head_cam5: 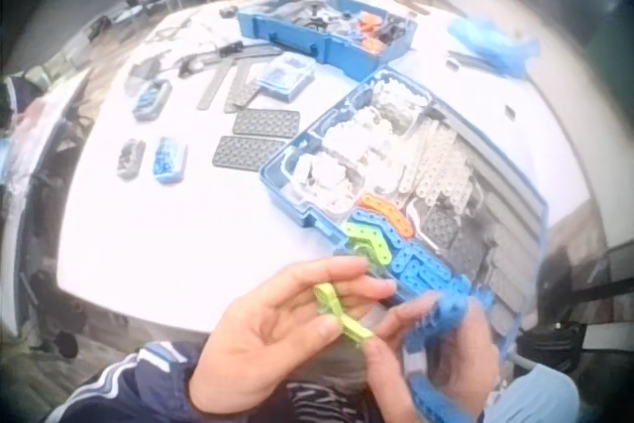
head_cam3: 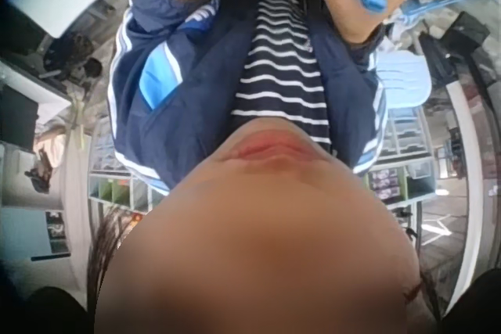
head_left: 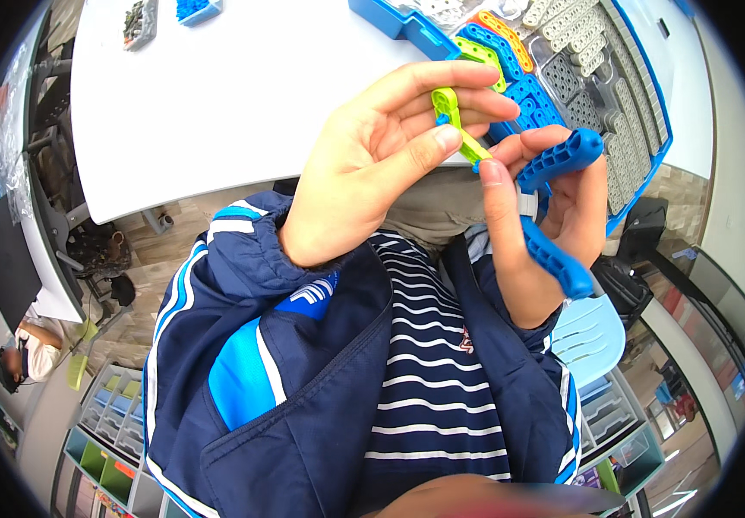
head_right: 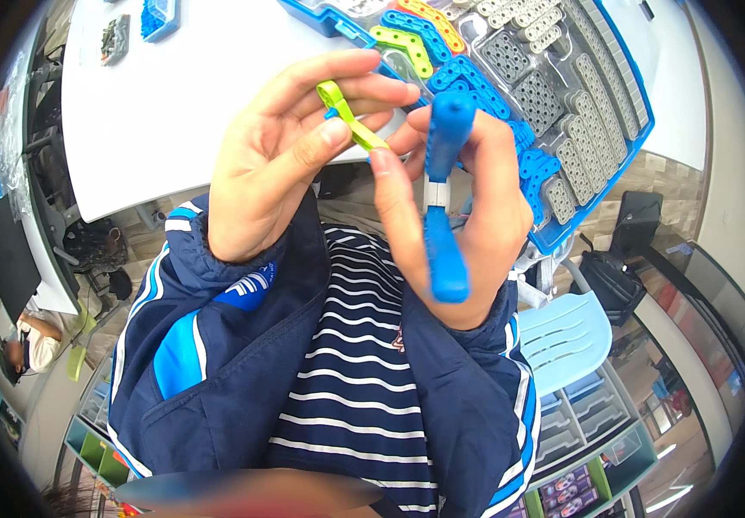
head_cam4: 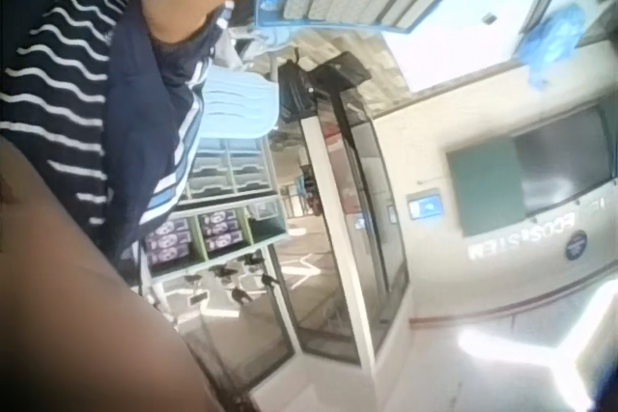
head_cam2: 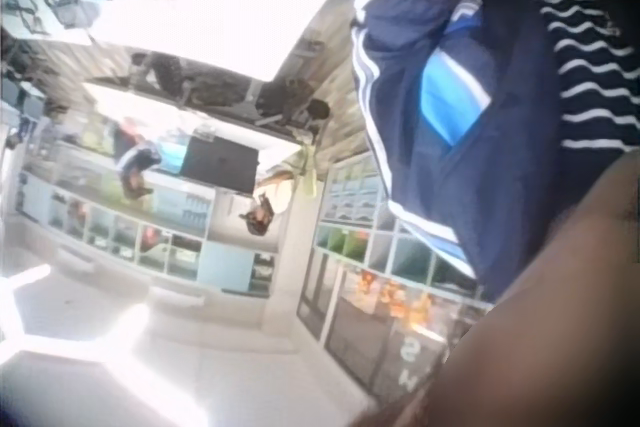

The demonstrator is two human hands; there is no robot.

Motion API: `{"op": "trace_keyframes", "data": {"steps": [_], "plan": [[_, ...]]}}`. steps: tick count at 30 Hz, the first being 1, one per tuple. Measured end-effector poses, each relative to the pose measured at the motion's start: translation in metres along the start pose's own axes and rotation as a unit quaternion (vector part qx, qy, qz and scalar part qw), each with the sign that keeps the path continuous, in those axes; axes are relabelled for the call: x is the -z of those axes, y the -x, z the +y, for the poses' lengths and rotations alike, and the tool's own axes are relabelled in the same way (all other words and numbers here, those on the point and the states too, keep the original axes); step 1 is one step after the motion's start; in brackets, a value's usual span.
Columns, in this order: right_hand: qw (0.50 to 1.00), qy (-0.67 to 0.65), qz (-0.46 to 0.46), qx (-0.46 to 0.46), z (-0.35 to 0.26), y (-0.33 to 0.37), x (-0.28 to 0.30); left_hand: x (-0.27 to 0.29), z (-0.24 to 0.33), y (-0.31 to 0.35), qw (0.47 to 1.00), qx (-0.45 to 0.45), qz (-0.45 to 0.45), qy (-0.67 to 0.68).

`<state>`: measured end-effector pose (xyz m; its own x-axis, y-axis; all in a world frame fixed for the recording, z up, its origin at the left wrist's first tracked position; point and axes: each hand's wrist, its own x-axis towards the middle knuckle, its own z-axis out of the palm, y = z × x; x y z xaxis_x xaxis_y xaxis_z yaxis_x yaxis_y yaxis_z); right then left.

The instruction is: The person assembles a construction toy by connecting various plastic pieces. They use a blue plastic tool to attach components together, repeatedly picking up parts from a blue storage case and joining them to form a larger structure.

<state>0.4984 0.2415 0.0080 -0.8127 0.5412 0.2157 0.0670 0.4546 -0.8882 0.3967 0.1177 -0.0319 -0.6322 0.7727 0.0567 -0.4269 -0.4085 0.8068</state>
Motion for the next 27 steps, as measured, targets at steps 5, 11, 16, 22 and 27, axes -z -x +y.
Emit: {"op": "trace_keyframes", "data": {"steps": [5, 11, 16, 22, 27], "plan": [[0.984, -0.139, -0.042, -0.1, 0.0, -0.001, -0.002, 0.009, 0.011, 0.007, 1.0, 0.014, 0.004, 0.003], [0.966, -0.191, 0.057, 0.165, -0.004, -0.011, -0.017, 0.025, 0.027, 0.015, 0.987, -0.031, 0.119, -0.1], [0.929, -0.228, -0.048, 0.288, -0.013, -0.031, -0.026, 0.037, 0.036, 0.024, 0.935, -0.123, 0.186, -0.276], [0.92, -0.139, -0.088, 0.354, -0.014, -0.041, -0.058, 0.047, 0.045, 0.025, 0.905, -0.177, 0.234, -0.308], [0.939, -0.084, -0.096, 0.321, -0.02, -0.041, -0.073, 0.055, 0.045, 0.022, 0.892, -0.225, 0.25, -0.302]]}}
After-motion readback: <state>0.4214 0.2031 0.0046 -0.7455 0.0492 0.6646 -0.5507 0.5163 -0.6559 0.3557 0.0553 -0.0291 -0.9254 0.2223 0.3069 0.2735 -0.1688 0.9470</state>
